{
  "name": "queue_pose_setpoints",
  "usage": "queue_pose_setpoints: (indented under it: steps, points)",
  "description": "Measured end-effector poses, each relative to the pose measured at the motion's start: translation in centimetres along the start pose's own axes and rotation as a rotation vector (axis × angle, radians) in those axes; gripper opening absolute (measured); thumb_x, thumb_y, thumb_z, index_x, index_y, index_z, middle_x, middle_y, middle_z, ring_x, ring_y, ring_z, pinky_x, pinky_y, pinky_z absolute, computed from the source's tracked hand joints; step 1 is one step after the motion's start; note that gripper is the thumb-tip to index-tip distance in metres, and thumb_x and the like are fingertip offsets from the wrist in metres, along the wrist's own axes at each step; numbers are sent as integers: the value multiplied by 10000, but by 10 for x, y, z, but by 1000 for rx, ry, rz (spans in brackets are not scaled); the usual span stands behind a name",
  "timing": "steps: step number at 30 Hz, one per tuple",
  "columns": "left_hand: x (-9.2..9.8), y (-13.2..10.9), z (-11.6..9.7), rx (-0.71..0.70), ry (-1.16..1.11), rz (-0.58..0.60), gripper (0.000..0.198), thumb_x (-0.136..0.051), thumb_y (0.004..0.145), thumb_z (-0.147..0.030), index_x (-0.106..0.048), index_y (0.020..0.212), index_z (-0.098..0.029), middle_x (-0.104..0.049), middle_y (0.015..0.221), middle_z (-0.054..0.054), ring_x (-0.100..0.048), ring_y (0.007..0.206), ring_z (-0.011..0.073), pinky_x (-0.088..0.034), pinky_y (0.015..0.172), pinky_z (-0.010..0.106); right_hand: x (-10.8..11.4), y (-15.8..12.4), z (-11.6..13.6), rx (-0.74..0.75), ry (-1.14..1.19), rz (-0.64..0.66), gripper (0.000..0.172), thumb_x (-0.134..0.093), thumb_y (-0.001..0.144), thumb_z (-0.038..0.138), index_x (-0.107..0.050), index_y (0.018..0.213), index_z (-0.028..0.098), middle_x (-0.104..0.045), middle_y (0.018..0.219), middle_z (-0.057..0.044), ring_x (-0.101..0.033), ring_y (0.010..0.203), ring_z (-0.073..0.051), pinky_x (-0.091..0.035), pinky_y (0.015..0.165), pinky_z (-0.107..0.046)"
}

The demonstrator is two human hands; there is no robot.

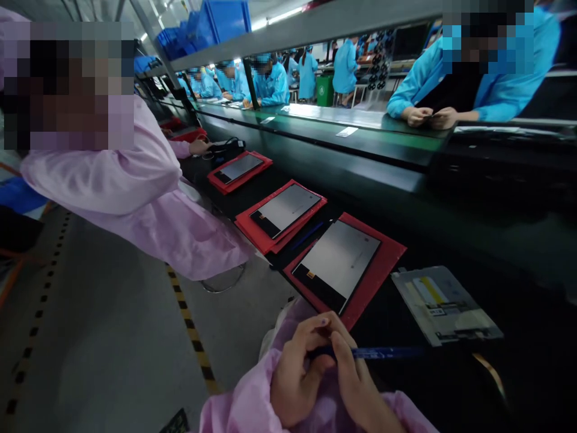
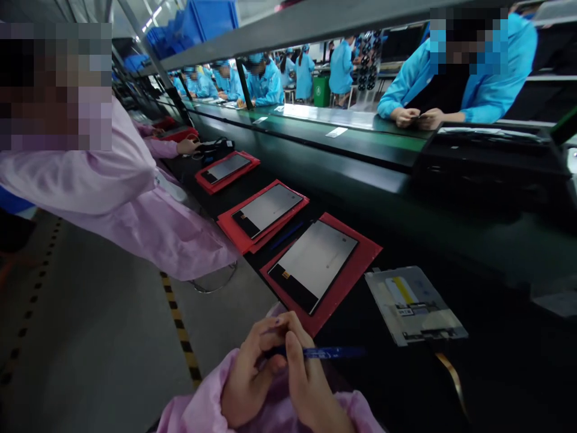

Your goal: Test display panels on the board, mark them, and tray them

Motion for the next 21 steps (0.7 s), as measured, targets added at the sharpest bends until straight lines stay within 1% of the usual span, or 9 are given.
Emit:
queue_pose_setpoints:
  steps: [5, 8, 10, 12, 13, 14, 15, 18, 21]
  points:
    - [3, -2, -6, -81, 221, 15, 316, -542, 885, -170, -519, 1184, -270, -532, 1283, -6, -521, 1182, 71, -409, 982, 122, 5, -4, -23, -165, -146, 49, 1027, -234, 597, 847, -191, 1450, 277, -94, 1452, 194, -243, 1388, 234, -318, 1037, 226]
    - [-1, 0, -6, -14, 89, 112, 440, -536, 894, -187, -423, 1296, -326, -541, 1246, -14, -545, 1136, 69, -424, 965, 150, 11, -4, -19, -121, -157, 47, 1027, -270, 549, 886, -308, 1396, 306, -140, 1445, 193, -308, 1354, 215, -355, 1037, 217]
    - [-4, 0, 6, 36, -16, 174, 496, -543, 899, -271, -358, 1359, -303, -570, 1176, 16, -573, 1064, 90, -450, 922, 195, 19, -3, -10, -16, -108, -22, 959, -289, 559, 879, -468, 1277, 269, -310, 1387, 132, -413, 1237, 206, -391, 960, 230]
    - [-2, -1, 34, 92, 40, 97, 429, -495, 899, -463, -480, 1235, -196, -588, 1064, 66, -580, 938, 123, -464, 837, 236, 34, -1, -1, 108, -61, -151, 812, -298, 638, 798, -573, 1072, 170, -517, 1148, 29, -503, 992, 183, -439, 830, 178]
    - [1, -1, 53, 139, 153, -36, 474, -396, 905, -551, -543, 1087, -139, -583, 958, 89, -567, 843, 132, -460, 775, 253, 43, 0, 1, 150, -45, -230, 712, -312, 683, 717, -575, 990, 130, -550, 979, -1, -502, 856, 172, -443, 750, 137]
    - [5, -2, 76, 297, 344, -162, 586, -258, 897, -632, -554, 887, -127, -555, 842, 93, -539, 782, 141, -447, 759, 266, 53, 3, 1, 163, -36, -312, 613, -325, 711, 626, -560, 947, 111, -527, 823, -12, -472, 729, 162, -420, 660, 95]
    - [8, -3, 99, 418, 432, -201, 630, -168, 906, -618, -545, 868, -114, -539, 831, 111, -525, 778, 157, -438, 768, 289, 63, 5, 0, 146, -35, -383, 539, -338, 715, 554, -545, 935, 108, -476, 712, -11, -427, 628, 152, -378, 577, 58]
    - [12, 4, 164, 669, 584, -48, 328, -367, 909, -315, -556, 1057, -91, -563, 1068, 137, -561, 893, 166, -427, 840, 299, 85, 12, -13, 45, -88, -461, 482, -325, 722, 465, -508, 1028, 140, -385, 608, 7, -345, 493, 131, -294, 477, 6]
    - [7, 17, 200, 900, 772, 203, 378, -608, 763, -155, -552, 1123, -56, -515, 1201, 185, -525, 1095, 247, -410, 937, 406, 90, 16, -24, 17, -148, -453, 562, -289, 738, 555, -497, 1090, 169, -387, 605, 16, -338, 479, 139, -282, 468, 19]
Point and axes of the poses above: each hand's wrist, its own y-axis towards the middle knuckle, its own x-axis out of the back of the hand, z = x × y, the point moved 1 cm from there along y, towards the middle knuckle
